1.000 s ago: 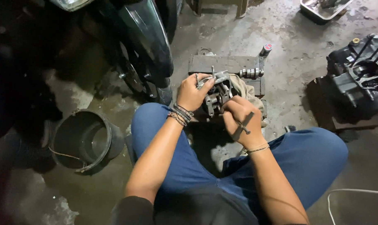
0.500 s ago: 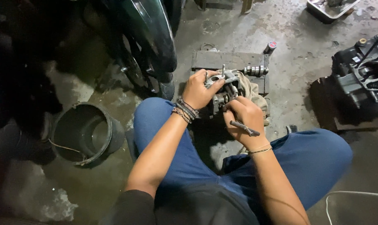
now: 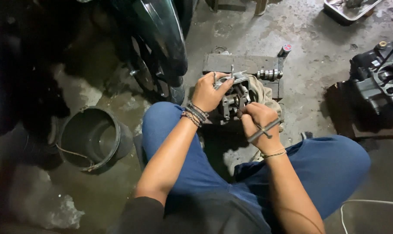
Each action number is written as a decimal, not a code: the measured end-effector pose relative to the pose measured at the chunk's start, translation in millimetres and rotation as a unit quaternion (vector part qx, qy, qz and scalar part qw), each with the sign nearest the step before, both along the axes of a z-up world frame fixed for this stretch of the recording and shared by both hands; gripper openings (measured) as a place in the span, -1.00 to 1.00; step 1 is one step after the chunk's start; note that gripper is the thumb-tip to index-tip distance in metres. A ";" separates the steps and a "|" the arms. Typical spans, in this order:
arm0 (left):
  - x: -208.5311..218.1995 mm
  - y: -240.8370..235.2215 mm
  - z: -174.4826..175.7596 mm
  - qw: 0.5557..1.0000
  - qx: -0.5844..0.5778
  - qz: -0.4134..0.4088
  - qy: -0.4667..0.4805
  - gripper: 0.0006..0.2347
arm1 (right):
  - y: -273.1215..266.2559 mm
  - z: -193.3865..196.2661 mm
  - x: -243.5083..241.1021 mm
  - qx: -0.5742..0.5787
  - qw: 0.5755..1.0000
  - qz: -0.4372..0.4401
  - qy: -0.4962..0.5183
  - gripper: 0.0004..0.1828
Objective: Cleaning carbon deposits and debris from a motorcycle engine cylinder head using a small metal tool.
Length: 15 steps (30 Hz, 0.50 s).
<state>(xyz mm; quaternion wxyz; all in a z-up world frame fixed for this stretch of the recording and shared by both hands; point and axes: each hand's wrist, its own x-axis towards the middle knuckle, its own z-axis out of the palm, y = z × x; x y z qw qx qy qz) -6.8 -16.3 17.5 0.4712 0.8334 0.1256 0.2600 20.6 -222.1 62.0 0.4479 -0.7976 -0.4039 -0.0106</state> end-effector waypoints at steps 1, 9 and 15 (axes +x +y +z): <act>1.8 2.2 -1.5 1.000 0.000 -0.001 -0.002 -0.63 | 0.5 2.6 1.0 0.000 1.000 -0.001 -0.002 -0.86; 0.0 -0.8 -5.4 0.999 0.031 0.043 0.006 -0.63 | 7.3 -4.0 -8.3 0.045 0.999 0.017 0.005 -0.82; -11.6 -4.3 5.2 0.997 0.016 0.070 -0.004 -0.62 | 8.3 -17.3 -11.9 0.015 0.995 -0.024 -0.096 -0.86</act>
